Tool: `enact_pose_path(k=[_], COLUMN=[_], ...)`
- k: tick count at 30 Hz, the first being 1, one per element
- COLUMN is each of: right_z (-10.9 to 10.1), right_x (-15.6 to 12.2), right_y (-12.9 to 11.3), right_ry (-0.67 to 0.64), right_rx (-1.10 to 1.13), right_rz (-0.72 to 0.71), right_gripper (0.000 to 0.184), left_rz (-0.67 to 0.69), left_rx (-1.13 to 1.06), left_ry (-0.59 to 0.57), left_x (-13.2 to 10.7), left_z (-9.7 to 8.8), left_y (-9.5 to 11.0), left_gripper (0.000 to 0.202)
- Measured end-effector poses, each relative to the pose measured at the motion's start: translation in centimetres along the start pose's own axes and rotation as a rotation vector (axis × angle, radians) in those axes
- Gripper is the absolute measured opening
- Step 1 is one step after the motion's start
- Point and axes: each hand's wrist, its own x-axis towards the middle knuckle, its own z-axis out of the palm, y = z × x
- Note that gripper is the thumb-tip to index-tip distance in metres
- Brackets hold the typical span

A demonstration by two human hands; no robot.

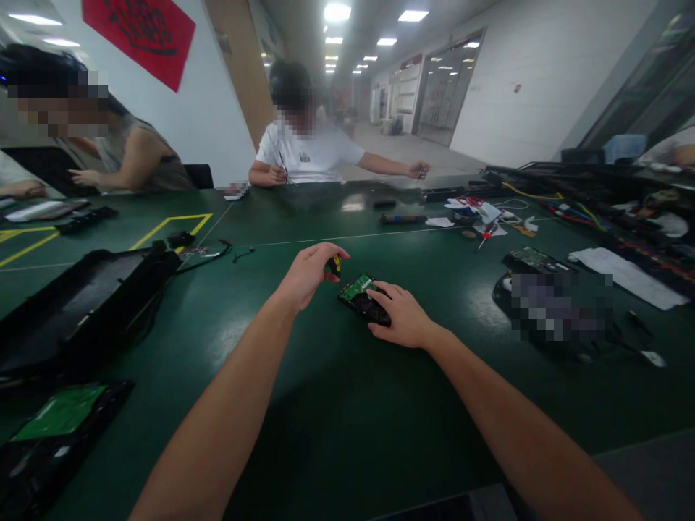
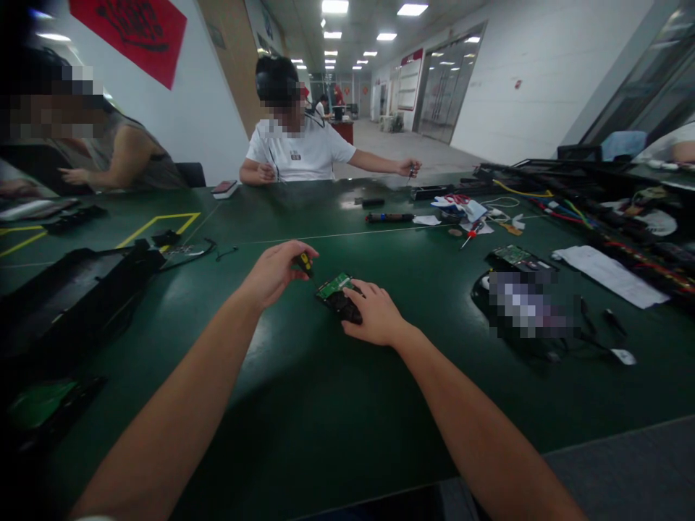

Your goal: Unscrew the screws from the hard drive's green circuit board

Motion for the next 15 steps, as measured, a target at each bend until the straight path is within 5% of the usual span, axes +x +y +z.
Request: enact_pose_path(k=[11,15], right_z=[0.1,0.1], right_x=[0.0,0.1], right_y=[0.1,0.2], right_ry=[0.005,0.008], right_rx=[0.006,0.005], right_rz=[-0.007,-0.011], right_gripper=[0.078,0.078], left_rz=[-0.088,-0.058], left_rx=[-0.179,-0.106], left_ry=[-0.153,-0.123], left_x=[-0.7,-0.5], left_z=[1.3,1.1], left_y=[-0.2,-0.3], left_gripper=[0.031,0.028])
